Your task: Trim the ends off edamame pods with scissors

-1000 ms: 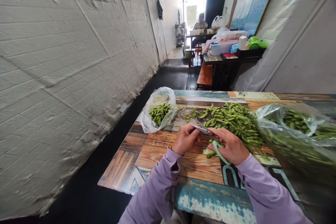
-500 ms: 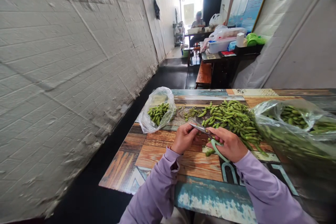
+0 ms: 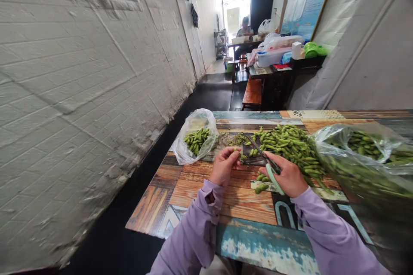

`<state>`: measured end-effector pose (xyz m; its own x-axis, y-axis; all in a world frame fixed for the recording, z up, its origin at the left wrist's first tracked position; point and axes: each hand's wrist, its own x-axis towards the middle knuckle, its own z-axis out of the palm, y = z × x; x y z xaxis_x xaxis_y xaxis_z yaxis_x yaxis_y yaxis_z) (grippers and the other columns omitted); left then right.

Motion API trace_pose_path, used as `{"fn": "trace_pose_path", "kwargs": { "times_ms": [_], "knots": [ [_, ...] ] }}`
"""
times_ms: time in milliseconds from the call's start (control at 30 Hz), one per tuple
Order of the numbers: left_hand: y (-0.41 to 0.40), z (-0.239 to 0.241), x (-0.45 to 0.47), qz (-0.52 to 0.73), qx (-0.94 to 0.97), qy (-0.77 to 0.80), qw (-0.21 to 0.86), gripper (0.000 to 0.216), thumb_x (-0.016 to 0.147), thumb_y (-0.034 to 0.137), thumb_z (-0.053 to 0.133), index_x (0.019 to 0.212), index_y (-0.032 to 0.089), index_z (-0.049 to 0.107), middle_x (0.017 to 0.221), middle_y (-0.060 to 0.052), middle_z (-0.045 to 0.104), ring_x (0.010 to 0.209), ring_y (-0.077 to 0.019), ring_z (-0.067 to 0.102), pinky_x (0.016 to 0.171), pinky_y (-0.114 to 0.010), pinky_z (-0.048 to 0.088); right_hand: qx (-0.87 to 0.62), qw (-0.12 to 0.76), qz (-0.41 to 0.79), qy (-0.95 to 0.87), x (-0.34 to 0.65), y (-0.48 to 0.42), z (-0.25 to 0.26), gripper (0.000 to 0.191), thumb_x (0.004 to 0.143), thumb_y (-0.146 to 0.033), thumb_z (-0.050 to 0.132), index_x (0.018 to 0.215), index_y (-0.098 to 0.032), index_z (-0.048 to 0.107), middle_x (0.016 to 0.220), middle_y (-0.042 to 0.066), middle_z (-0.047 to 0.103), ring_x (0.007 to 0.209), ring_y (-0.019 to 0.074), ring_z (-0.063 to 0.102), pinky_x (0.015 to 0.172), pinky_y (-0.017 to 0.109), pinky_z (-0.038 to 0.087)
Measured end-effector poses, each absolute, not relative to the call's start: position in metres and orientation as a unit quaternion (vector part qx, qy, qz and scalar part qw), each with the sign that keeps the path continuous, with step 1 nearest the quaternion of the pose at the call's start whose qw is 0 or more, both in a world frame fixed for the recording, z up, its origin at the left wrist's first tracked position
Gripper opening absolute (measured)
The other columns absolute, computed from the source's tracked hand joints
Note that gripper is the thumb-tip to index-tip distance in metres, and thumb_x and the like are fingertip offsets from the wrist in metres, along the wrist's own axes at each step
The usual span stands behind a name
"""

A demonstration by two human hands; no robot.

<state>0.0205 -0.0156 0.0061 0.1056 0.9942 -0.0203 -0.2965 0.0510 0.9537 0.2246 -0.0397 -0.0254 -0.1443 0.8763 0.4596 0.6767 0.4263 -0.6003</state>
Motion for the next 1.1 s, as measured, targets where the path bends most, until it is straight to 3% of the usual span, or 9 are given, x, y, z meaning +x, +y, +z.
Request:
{"fn": "trace_pose_path", "kwargs": {
  "times_ms": [233,900,1100],
  "knots": [
    [-0.0138,0.0066,0.0187,0.564,0.320,0.329,0.686,0.032,0.061,0.026,0.079,0.082,0.012,0.060,0.065,0.000,0.062,0.057,-0.0078,0.058,0.056,-0.019,0.045,-0.510,0.356,0.159,-0.767,0.2202,-0.0434,-0.0226,0.050,0.077,-0.041,0.061,0.123,-0.023,0.053,0.089,0.004,0.062,0.073,0.0162,0.061,0.070,0.030,0.053],
    [-0.0166,0.0006,0.0261,0.547,0.326,0.320,0.702,0.030,0.063,0.026,0.078,0.082,0.011,0.061,0.063,-0.002,0.065,0.054,-0.0082,0.059,0.055,-0.018,0.048,-0.487,0.357,0.120,-0.788,0.2205,-0.0434,-0.0265,0.047,0.079,-0.041,0.060,0.122,-0.021,0.056,0.102,0.008,0.066,0.088,0.0210,0.064,0.078,0.032,0.054],
    [-0.0173,0.0032,0.0258,0.544,0.322,0.325,0.704,0.031,0.062,0.027,0.078,0.082,0.011,0.060,0.065,-0.001,0.063,0.055,-0.0085,0.059,0.054,-0.019,0.048,-0.479,0.358,0.122,-0.792,0.2227,-0.0418,-0.0294,0.048,0.080,-0.041,0.060,0.122,-0.020,0.056,0.097,0.007,0.067,0.079,0.0185,0.066,0.074,0.030,0.055]
  ]
}}
